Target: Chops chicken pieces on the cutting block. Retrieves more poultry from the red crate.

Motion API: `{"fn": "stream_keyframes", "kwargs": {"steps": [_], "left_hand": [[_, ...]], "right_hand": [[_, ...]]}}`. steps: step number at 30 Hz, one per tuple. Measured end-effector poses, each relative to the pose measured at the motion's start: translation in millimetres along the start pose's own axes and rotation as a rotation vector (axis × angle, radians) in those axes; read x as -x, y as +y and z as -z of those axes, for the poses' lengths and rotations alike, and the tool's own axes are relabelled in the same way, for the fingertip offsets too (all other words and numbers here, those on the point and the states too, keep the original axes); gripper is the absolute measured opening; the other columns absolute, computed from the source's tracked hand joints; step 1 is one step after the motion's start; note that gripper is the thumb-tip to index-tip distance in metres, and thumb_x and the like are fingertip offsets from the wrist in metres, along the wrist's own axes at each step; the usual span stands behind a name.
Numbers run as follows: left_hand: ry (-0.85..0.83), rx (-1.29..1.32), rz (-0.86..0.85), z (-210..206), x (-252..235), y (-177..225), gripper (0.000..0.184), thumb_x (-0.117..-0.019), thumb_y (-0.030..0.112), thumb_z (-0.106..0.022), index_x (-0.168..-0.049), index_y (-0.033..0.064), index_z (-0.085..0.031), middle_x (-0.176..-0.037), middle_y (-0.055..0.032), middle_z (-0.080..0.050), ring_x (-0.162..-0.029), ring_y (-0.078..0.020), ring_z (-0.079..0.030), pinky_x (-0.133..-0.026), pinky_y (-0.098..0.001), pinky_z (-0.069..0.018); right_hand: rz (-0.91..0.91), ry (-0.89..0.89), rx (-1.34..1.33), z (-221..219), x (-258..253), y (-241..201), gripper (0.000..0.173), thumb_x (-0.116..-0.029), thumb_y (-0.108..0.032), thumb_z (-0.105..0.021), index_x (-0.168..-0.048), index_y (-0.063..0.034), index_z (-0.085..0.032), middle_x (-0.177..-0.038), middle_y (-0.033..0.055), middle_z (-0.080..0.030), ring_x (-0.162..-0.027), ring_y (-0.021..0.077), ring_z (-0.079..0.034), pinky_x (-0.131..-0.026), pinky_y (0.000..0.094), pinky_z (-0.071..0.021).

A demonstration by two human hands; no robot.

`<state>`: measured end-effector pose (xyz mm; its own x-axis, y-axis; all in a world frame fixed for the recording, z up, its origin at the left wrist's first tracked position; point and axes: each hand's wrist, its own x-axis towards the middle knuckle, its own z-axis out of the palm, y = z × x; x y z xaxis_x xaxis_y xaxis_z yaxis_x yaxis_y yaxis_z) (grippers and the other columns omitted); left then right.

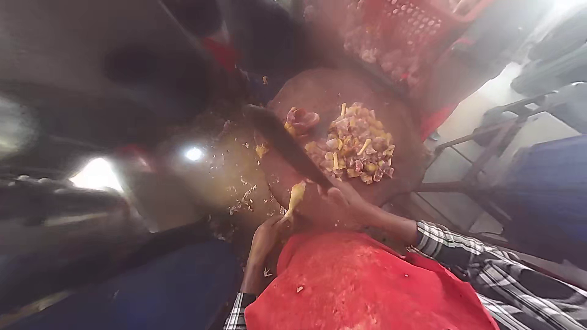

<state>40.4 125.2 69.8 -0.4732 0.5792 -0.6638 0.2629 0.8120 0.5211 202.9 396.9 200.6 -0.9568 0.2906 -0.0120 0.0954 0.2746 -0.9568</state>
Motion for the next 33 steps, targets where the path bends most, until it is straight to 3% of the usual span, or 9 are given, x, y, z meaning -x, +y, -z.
{"fn": "stream_keyframes", "kwargs": {"steps": [3,6,8,15,19,21,26,28,33], "left_hand": [[0.015,-0.044,-0.027,1.4,-5.1,-5.1,0.034,-0.1043,0.049,-0.053,-0.131,0.0353,-0.069,-0.117,-0.0005,-0.074,-0.104,-0.0206,-0.071,-0.095,-0.0562,-0.0558],[0.012,-0.03,-0.003,3.9,-4.5,-4.1,0.035,-0.104,0.05,-0.053,-0.129,0.0326,-0.07,-0.115,-0.0002,-0.074,-0.105,-0.0209,-0.071,-0.096,-0.0566,-0.0552],[0.027,-0.035,-0.009,5.4,-4.9,-8.0,0.033,-0.1049,0.045,-0.052,-0.13,0.0337,-0.07,-0.12,0.001,-0.073,-0.11,-0.0199,-0.07,-0.099,-0.0558,-0.0544],[0.007,0.04,-0.012,-3.7,-7.2,-8.1,0.031,-0.1044,0.045,-0.055,-0.129,0.0346,-0.07,-0.118,0.0014,-0.074,-0.105,-0.019,-0.072,-0.095,-0.0552,-0.0561],[0.013,0.018,0.009,-1.1,-3.3,-2.2,0.031,-0.1041,0.046,-0.054,-0.128,0.0345,-0.07,-0.117,0.0015,-0.074,-0.104,-0.0186,-0.072,-0.093,-0.0538,-0.0569],[0.028,-0.001,0.004,2.6,-4.7,0.7,0.031,-0.1045,0.044,-0.054,-0.13,0.0331,-0.07,-0.121,0.0007,-0.073,-0.11,-0.02,-0.07,-0.098,-0.0553,-0.0545],[0.064,0.084,-0.022,-9.9,-4.1,5.8,0.032,-0.1028,0.048,-0.057,-0.123,0.0302,-0.073,-0.114,0.0022,-0.075,-0.106,-0.0164,-0.07,-0.096,-0.0538,-0.0554],[0.064,0.083,-0.022,-11.8,-4.6,9.5,0.031,-0.1029,0.046,-0.057,-0.123,0.0283,-0.073,-0.113,0.0018,-0.075,-0.104,-0.0167,-0.071,-0.095,-0.0535,-0.0555],[0.092,0.039,0.01,-7.8,-6.7,16.9,0.033,-0.1035,0.042,-0.057,-0.127,0.0232,-0.071,-0.117,-0.004,-0.074,-0.109,-0.0225,-0.07,-0.099,-0.0549,-0.0542]], "right_hand": [[0.208,0.013,0.064,-16.6,13.3,27.2,0.079,-0.1024,-0.072,-0.023,-0.107,-0.004,-0.063,-0.082,0.0049,-0.062,-0.074,0.01,-0.062,-0.067,0.0311,-0.0563],[-0.424,-0.319,0.382,-15.0,28.7,88.1,0.066,-0.1058,-0.064,-0.026,-0.117,-0.0099,-0.061,-0.09,0.0134,-0.066,-0.084,0.0295,-0.068,-0.076,0.055,-0.0556],[-0.594,-0.366,0.434,-11.7,17.8,86.7,0.068,-0.1047,-0.066,-0.025,-0.12,-0.011,-0.061,-0.096,0.0153,-0.067,-0.093,0.0335,-0.069,-0.082,0.061,-0.0542],[0.149,-0.05,-0.08,-31.6,15.1,27.9,0.079,-0.1006,-0.074,-0.025,-0.107,-0.0039,-0.061,-0.08,0.0025,-0.059,-0.071,0.0066,-0.059,-0.063,0.0268,-0.0534],[-0.481,-0.391,0.353,-25.5,32.2,96.6,0.069,-0.1052,-0.066,-0.024,-0.113,-0.0095,-0.063,-0.089,0.0135,-0.065,-0.084,0.03,-0.067,-0.076,0.0563,-0.0549],[-0.568,-0.392,0.406,-18.0,21.6,89.3,0.069,-0.1045,-0.067,-0.024,-0.118,-0.0114,-0.062,-0.093,0.0138,-0.067,-0.09,0.0318,-0.068,-0.08,0.0597,-0.0543],[0.001,-0.127,-0.036,-27.3,21.1,35.8,0.077,-0.1023,-0.072,-0.024,-0.111,-0.0053,-0.061,-0.08,0.002,-0.058,-0.07,0.0081,-0.057,-0.064,0.0293,-0.0527],[0.064,-0.104,-0.061,-37.8,29.4,54.3,0.076,-0.1026,-0.071,-0.026,-0.105,-0.0044,-0.062,-0.078,0.003,-0.059,-0.069,0.0074,-0.058,-0.063,0.0277,-0.0527],[-0.563,-0.425,0.343,-22.0,31.0,100.9,0.068,-0.1049,-0.067,-0.024,-0.114,-0.0108,-0.062,-0.089,0.0133,-0.065,-0.085,0.0308,-0.067,-0.077,0.0582,-0.054]]}}
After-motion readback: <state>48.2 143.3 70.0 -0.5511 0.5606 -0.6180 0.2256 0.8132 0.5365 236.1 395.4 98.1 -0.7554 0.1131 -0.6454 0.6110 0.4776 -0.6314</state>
